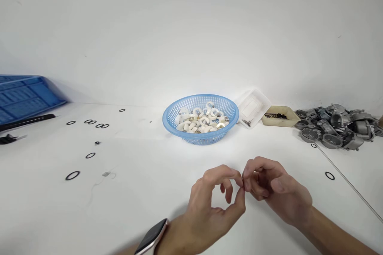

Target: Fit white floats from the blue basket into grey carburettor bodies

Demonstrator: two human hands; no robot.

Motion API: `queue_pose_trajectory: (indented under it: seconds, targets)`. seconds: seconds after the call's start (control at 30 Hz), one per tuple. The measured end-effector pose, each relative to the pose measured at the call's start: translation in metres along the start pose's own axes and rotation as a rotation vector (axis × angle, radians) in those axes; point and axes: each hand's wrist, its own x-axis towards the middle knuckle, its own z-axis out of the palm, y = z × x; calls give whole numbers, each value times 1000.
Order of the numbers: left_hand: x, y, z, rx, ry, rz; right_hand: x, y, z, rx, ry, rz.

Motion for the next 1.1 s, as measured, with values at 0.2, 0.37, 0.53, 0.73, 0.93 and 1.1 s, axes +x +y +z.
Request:
queue_pose_trajectory:
  seconds: [0.2, 0.37, 0.53, 0.73, 0.93, 1.1]
  targets:
    - [-1, 0, 1, -36, 25, -95, -1, 1, 1, -12, -5, -22]
    - [-1, 4, 2, -95, 39, -196, -2, 0, 2, -18, -2, -18]
    - [0, 10, 4, -158, 61, -353, -3, 0, 4, 7, 6, 10]
    - [1, 13, 4, -225, 79, -493, -1, 3, 5, 46, 14, 43]
    - [1, 13, 3, -297, 94, -612, -1, 4, 5, 53, 35, 56]
    - [3, 12, 1, -324, 78, -651, -1, 5, 3, 61, 63, 42]
